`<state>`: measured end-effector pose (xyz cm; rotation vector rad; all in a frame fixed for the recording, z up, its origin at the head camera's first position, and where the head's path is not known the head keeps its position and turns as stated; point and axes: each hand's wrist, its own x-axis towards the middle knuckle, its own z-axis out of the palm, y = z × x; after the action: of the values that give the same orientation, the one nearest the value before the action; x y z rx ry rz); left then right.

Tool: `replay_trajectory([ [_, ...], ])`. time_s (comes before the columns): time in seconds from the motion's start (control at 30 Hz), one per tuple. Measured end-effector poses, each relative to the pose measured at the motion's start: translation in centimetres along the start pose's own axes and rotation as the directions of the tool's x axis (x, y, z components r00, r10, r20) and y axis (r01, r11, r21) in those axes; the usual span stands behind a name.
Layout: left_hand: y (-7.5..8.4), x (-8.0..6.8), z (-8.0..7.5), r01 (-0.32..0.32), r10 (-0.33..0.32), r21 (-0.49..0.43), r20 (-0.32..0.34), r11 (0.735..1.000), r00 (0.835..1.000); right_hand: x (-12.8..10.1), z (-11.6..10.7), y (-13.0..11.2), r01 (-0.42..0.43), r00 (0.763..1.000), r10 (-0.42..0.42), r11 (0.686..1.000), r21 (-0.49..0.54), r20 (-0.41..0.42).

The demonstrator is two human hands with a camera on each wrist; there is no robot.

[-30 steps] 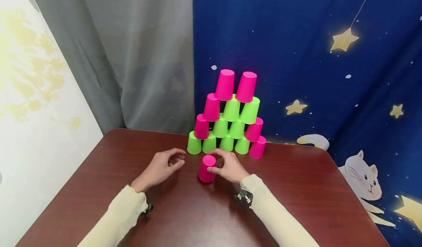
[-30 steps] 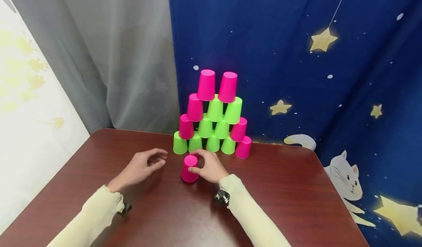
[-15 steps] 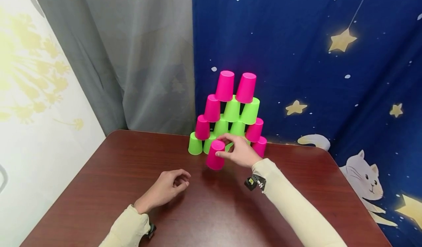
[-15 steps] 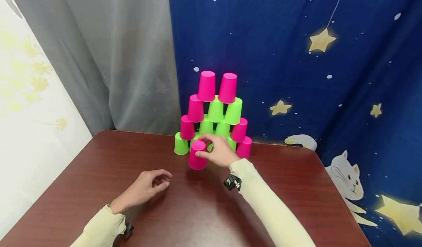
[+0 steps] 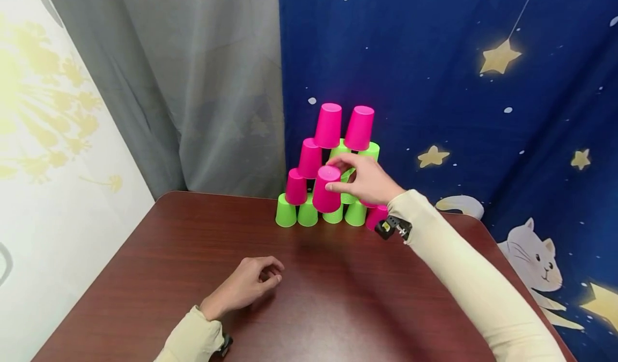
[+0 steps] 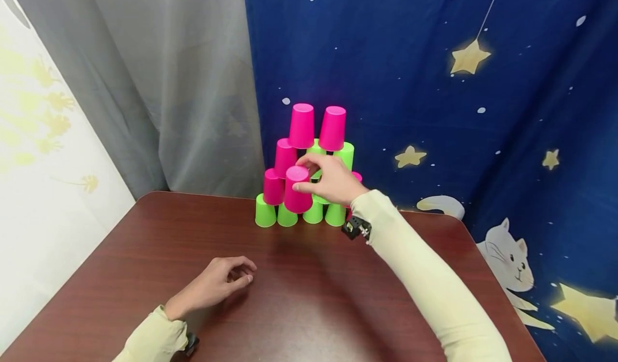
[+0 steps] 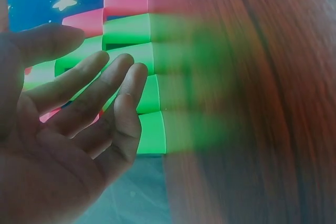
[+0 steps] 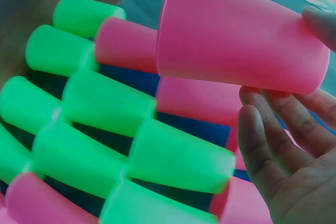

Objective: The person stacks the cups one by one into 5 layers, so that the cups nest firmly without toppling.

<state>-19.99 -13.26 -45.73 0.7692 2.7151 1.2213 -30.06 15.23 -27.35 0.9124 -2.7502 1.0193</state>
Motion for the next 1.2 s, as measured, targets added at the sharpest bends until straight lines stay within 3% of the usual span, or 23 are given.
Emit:
replay_trajectory([
  [0.33, 0.2, -0.5, -0.1, 0.022, -0.022, -0.006, 0.025, 1.0, 0.999, 1.8, -4.6, -1.6, 0.002, 0.997, -0.007, 0.998, -0.064, -0.078],
  [0.67, 0.4, -0.9, -0.1, 0.027, -0.027, -0.009, 0.024, 1.0, 0.999, 3.9, -8.3, -3.7, -0.012, 0.994, -0.001, 0.992, -0.122, -0.106],
  [0.9, 0.5, -1.1, 0.2, 0.037, -0.037, -0.022, 0.034, 0.999, 0.999, 4.8, -10.7, -5.0, -0.076, 0.991, 0.06, 0.987, -0.139, -0.116],
  [1.2, 0.7, -1.1, 0.2, 0.032, -0.032, -0.002, 0.014, 0.999, 0.999, 6.5, -13.3, -6.1, -0.17, 0.972, 0.139, 0.973, -0.159, -0.189],
])
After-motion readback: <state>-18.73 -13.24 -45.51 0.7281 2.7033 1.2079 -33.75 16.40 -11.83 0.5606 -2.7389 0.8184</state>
